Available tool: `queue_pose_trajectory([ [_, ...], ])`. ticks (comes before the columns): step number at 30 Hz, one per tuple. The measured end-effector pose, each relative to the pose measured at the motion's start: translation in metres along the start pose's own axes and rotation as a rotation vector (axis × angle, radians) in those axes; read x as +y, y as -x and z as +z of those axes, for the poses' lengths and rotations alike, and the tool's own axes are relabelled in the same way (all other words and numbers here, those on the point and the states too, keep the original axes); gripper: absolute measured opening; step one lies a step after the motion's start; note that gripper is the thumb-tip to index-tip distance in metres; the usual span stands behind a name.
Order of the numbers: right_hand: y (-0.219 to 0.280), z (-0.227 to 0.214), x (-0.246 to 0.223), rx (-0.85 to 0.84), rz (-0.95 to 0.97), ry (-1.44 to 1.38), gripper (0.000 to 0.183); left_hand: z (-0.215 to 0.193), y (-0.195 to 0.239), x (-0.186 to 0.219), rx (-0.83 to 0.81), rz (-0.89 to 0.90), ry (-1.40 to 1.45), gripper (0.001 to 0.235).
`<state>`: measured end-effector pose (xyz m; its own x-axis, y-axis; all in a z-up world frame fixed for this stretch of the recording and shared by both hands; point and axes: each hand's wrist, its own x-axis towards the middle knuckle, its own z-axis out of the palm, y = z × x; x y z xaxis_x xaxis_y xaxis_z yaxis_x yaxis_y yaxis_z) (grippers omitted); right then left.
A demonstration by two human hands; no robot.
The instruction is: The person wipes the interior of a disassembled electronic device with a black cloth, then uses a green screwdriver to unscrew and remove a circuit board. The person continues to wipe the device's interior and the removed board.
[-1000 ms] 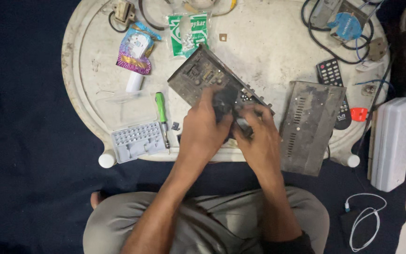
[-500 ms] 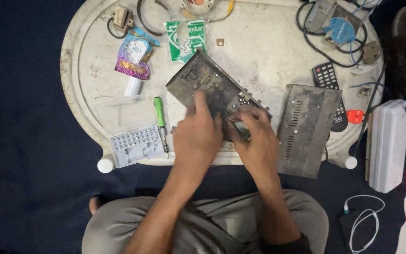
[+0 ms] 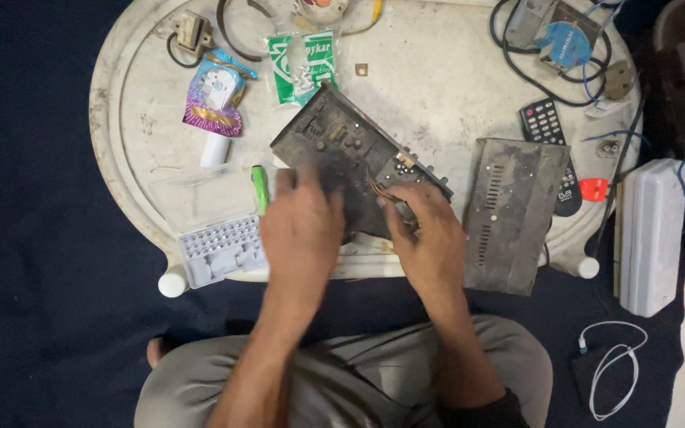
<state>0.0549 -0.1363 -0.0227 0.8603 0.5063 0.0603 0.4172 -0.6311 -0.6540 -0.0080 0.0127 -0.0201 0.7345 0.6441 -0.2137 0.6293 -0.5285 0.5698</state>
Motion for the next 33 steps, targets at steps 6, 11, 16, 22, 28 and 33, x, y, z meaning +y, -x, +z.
queue_pose_trajectory([
  [6,0.002,0.006,0.007,0.041,-0.01,0.061,0.017,0.019,0.005,0.01,-0.171,0.231,-0.199,0.012],
  [11,0.001,0.013,0.016,0.077,0.005,0.053,0.016,0.009,0.004,0.002,-0.097,0.152,-0.167,0.024],
  [16,0.003,0.017,0.022,0.095,0.003,0.045,0.017,0.021,0.0,0.013,-0.003,0.28,-0.098,0.028],
  [22,0.0,0.014,0.018,0.051,0.151,0.012,0.017,0.005,0.004,0.003,-0.174,0.223,-0.247,0.032],
  [28,0.0,0.014,0.016,0.08,0.087,-0.014,0.016,0.007,0.004,0.005,-0.048,0.228,-0.111,0.036],
  [33,0.001,0.015,0.016,0.089,0.06,0.02,0.016,0.019,0.005,0.013,-0.269,0.193,-0.338,0.024],
])
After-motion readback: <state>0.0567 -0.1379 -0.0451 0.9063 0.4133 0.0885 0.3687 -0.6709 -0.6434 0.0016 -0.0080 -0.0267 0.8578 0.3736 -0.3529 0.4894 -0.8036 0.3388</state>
